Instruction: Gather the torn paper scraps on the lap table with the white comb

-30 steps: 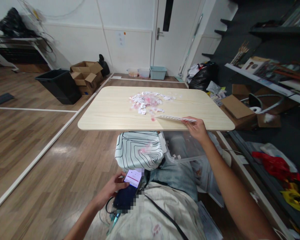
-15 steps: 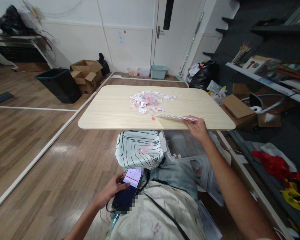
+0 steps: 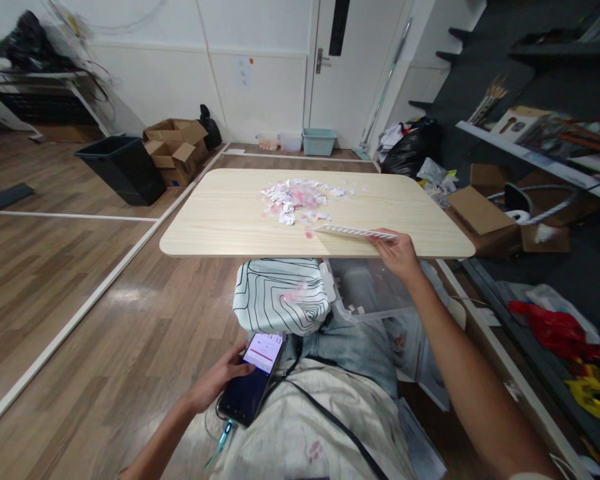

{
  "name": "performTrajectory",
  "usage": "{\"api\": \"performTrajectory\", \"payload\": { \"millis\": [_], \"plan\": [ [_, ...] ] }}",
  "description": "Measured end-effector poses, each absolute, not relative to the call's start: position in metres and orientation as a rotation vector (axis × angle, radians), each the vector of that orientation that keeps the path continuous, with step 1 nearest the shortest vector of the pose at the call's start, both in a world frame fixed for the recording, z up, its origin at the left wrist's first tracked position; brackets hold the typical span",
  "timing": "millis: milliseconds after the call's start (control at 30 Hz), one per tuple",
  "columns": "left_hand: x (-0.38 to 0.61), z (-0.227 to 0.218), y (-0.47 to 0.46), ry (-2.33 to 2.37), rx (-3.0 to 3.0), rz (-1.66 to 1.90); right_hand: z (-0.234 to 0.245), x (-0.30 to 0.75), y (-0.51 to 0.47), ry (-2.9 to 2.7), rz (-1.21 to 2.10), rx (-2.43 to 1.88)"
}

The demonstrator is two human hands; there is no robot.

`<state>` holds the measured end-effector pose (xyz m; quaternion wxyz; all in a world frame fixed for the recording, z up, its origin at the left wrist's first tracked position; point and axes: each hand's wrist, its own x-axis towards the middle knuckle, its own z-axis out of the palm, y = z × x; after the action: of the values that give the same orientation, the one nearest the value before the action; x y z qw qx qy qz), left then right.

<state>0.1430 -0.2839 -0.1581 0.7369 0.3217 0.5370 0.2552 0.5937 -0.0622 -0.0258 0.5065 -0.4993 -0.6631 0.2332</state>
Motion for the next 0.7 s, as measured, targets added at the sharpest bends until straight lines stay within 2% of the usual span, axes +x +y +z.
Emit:
{"api": "performTrajectory", "payload": {
  "millis": [300,700],
  "plan": [
    [0.147,-0.173,-0.285,1.233,0.687,0.620,-0.026,0.595,-0.063,-1.602,0.571,-1.205],
    [0.165,-0.156,-0.273,1.399,0.851,0.589,-0.026,0.597,-0.063,-1.608,0.583,-1.217]
  ]
}}
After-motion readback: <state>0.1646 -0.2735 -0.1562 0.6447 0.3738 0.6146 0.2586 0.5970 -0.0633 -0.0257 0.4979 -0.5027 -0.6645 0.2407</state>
